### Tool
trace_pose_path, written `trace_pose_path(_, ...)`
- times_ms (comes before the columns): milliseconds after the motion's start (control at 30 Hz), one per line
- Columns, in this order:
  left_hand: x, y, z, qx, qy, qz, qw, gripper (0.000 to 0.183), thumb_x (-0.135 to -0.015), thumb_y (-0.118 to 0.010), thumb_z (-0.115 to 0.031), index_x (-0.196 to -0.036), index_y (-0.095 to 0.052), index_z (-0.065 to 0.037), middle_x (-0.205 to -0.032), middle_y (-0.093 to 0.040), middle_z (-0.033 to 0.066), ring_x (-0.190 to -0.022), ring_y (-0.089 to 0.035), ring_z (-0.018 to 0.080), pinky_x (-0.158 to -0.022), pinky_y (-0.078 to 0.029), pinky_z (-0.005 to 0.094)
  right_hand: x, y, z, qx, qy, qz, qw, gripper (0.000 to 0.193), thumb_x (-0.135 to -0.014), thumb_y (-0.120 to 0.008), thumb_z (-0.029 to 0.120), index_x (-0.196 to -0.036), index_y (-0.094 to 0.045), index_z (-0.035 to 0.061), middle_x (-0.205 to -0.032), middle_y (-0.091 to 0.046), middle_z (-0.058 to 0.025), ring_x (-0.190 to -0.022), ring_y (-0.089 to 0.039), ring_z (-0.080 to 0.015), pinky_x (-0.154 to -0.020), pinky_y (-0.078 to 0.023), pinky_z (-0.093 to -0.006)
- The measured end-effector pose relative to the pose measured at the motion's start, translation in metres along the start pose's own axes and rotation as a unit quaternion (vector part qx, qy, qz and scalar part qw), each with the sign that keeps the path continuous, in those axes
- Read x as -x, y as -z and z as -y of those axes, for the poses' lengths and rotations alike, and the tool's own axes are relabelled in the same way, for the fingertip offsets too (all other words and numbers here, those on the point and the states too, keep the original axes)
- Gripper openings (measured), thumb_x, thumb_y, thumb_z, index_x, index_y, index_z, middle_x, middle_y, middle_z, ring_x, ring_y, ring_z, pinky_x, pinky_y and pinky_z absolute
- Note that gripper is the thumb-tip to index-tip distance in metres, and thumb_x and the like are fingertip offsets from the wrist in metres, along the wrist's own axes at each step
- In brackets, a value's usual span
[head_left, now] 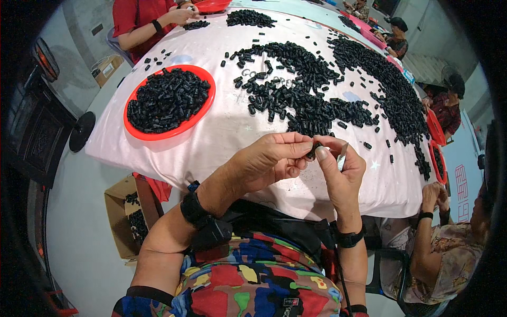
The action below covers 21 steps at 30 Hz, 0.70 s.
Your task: Sorting and assembling small black shoe components at a production table.
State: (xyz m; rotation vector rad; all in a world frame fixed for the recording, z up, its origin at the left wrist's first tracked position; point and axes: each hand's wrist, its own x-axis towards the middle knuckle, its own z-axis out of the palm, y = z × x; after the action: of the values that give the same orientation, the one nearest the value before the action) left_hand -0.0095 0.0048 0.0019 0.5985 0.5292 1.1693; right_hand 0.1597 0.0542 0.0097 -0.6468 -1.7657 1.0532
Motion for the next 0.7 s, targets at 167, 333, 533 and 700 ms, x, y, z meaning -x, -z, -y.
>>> trace_pose_path(167, 0.000, 0.000, 0.001, -0.004, 0.015, 0.014, 1.000, 0.022, -0.090, -0.061, -0.021, -0.104, -0.057, -0.004, -0.087, -0.057, -0.0004, -0.069, -0.053, 0.0038, -0.060, -0.045, 0.0167, 0.001, 0.003, 0.006, -0.006, -0.032, 0.016, 0.999, 0.019, -0.088, -0.062, 0.012, -0.101, -0.066, -0.0011, -0.086, -0.067, -0.0042, -0.075, -0.058, -0.0075, -0.068, -0.045, -0.0214)
trace_pose_path(333, 0.001, 0.000, 0.001, -0.004, 0.021, 0.022, 1.000, 0.022, -0.090, -0.061, -0.022, -0.103, -0.058, -0.004, -0.086, -0.057, -0.0004, -0.069, -0.052, 0.0033, -0.060, -0.044, 0.0165, 0.001, 0.002, 0.004, -0.004, -0.035, 0.002, 0.999, 0.020, -0.088, -0.063, 0.014, -0.101, -0.066, -0.0009, -0.084, -0.066, -0.0039, -0.074, -0.058, -0.0076, -0.069, -0.045, -0.0217)
trace_pose_path(533, 0.003, -0.004, -0.002, -0.011, 0.018, 0.002, 1.000, 0.025, -0.090, -0.061, -0.021, -0.105, -0.057, -0.003, -0.084, -0.057, 0.0003, -0.071, -0.053, 0.0051, -0.061, -0.043, 0.0177, -0.001, 0.008, 0.004, 0.050, 0.026, -0.026, 0.998, 0.014, -0.085, -0.065, 0.015, -0.086, -0.063, 0.0003, -0.076, -0.063, -0.0018, -0.068, -0.053, -0.0053, -0.063, -0.043, -0.0200)
trace_pose_path(700, 0.005, -0.003, -0.002, -0.006, 0.018, 0.012, 1.000, 0.028, -0.090, -0.060, -0.021, -0.112, -0.057, -0.004, -0.092, -0.062, 0.0004, -0.072, -0.055, 0.0040, -0.062, -0.044, 0.0172, 0.002, 0.008, 0.001, 0.087, 0.003, 0.057, 0.995, 0.022, -0.080, -0.073, 0.021, -0.081, -0.062, 0.0020, -0.065, -0.060, 0.0005, -0.056, -0.049, -0.0044, -0.050, -0.040, -0.0203)
